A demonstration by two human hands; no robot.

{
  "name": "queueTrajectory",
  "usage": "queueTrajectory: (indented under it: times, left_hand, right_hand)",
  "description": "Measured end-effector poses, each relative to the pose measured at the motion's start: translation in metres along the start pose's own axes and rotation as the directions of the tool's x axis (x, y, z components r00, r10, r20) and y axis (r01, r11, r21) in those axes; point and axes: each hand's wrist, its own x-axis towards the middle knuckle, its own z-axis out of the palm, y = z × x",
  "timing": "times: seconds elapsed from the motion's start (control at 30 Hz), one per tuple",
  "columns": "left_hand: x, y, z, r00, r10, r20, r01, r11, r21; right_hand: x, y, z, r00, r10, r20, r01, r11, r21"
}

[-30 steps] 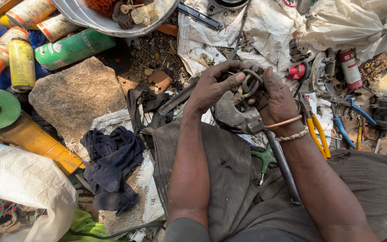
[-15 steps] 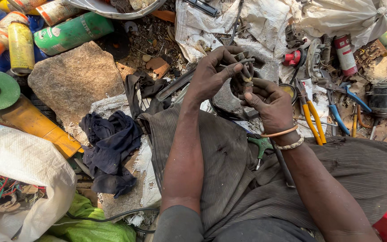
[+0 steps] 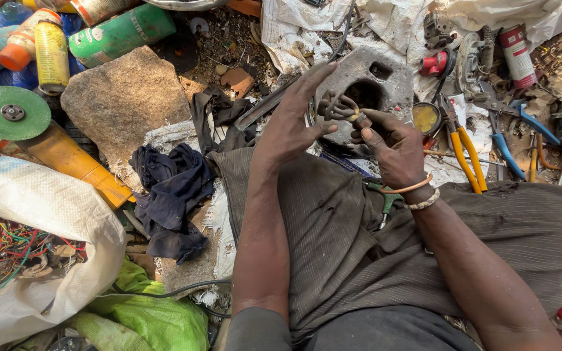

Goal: The person sits on the ground and uses a hammer and pliers to work on a small metal component placed on a concrete block. They repeatedly strike the part with the hammer and adjust it with pliers, occasionally inspecting the piece by hand.

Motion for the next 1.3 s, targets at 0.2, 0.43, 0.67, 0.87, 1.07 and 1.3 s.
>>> queueTrajectory:
  times: [0.2, 0.43, 0.67, 0.87, 1.07, 1.3]
  left_hand:
    - [-0.018, -0.017, 0.021, 0.928, -0.319, 0.195, 0.316, 0.948, 0.045]
    - [-0.037, -0.056, 0.04, 0.912, -0.403, 0.077, 0.367, 0.886, 0.284]
    - [-0.035, -0.089, 0.063, 0.861, -0.501, 0.091, 0.424, 0.804, 0.417]
    - [-0.032, -0.091, 0.082, 0.906, -0.421, -0.047, 0.331, 0.634, 0.699]
    - [-0.022, -0.08, 0.08, 0.888, -0.46, -0.019, 0.279, 0.504, 0.817]
    - [-0.026, -0.078, 0.076, 0.875, -0.483, -0.012, 0.316, 0.554, 0.77]
  right_hand:
    - [-0.005, 0.012, -0.017, 0.971, -0.234, -0.045, 0.188, 0.87, -0.456]
    - [-0.052, 0.049, -0.06, 0.949, -0.288, -0.13, 0.033, 0.502, -0.864]
    - [-0.073, 0.07, -0.055, 0.834, 0.547, -0.074, -0.55, 0.833, -0.049]
    - [-0.081, 0.015, -0.036, 0.976, 0.118, -0.185, -0.182, 0.907, -0.381]
    - [-0.068, -0.006, -0.015, 0.924, -0.379, -0.044, 0.292, 0.776, -0.56]
    - [-0.032, -0.005, -0.008, 0.98, -0.179, 0.081, 0.172, 0.58, -0.796]
